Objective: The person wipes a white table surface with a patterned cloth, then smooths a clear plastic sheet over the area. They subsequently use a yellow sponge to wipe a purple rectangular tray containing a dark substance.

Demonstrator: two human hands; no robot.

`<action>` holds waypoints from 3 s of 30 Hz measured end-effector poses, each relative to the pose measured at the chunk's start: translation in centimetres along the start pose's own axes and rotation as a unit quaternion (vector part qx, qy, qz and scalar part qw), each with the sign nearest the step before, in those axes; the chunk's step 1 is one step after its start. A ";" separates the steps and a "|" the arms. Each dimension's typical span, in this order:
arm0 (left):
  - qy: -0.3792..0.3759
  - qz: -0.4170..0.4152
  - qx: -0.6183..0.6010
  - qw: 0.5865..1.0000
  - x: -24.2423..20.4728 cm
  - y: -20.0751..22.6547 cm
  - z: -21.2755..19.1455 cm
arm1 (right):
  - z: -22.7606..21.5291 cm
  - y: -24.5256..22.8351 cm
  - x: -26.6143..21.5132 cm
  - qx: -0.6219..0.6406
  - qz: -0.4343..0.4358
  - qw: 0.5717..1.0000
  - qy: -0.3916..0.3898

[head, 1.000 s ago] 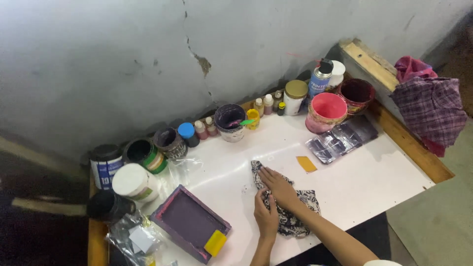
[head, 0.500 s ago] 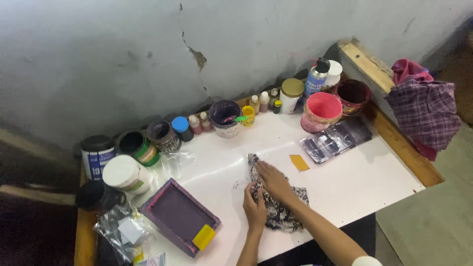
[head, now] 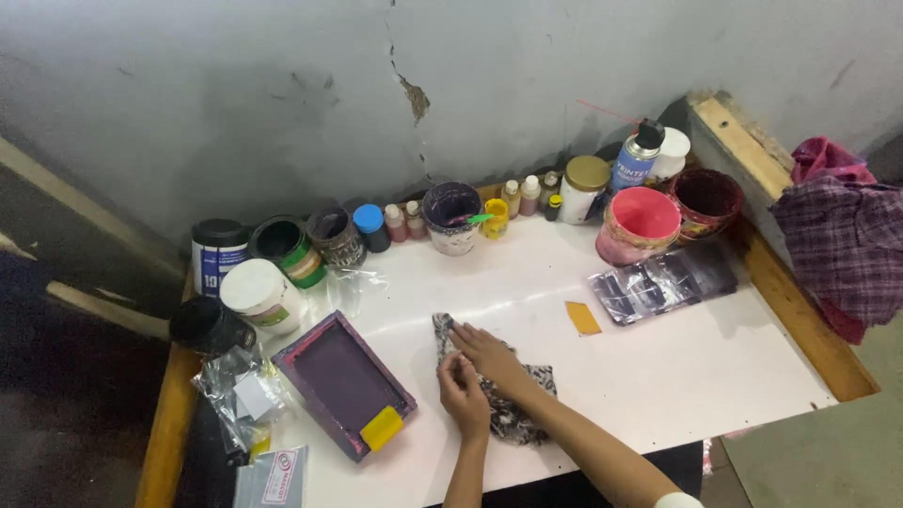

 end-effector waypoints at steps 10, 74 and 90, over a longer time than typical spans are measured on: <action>-0.061 -0.047 0.028 0.997 0.4 -1.3 1.7 | -1.9 13.9 -7.6 -0.189 0.268 0.937 0.123; -0.245 -0.049 -0.183 0.951 -0.5 1.4 3.6 | -5.5 -0.9 -6.1 0.308 0.161 0.880 0.324; -0.196 0.008 -0.229 0.954 -0.9 -1.9 3.8 | -6.6 -2.0 -5.2 0.300 0.177 0.874 0.339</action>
Point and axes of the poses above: each hand's wrist, its own x-axis towards the middle knuckle, its own z-axis out of the palm, y = z × x, the point moved 8 cm from there along x, towards the middle knuckle, and after that the axes turned 4 degrees about -z, right-handed, at the moved point
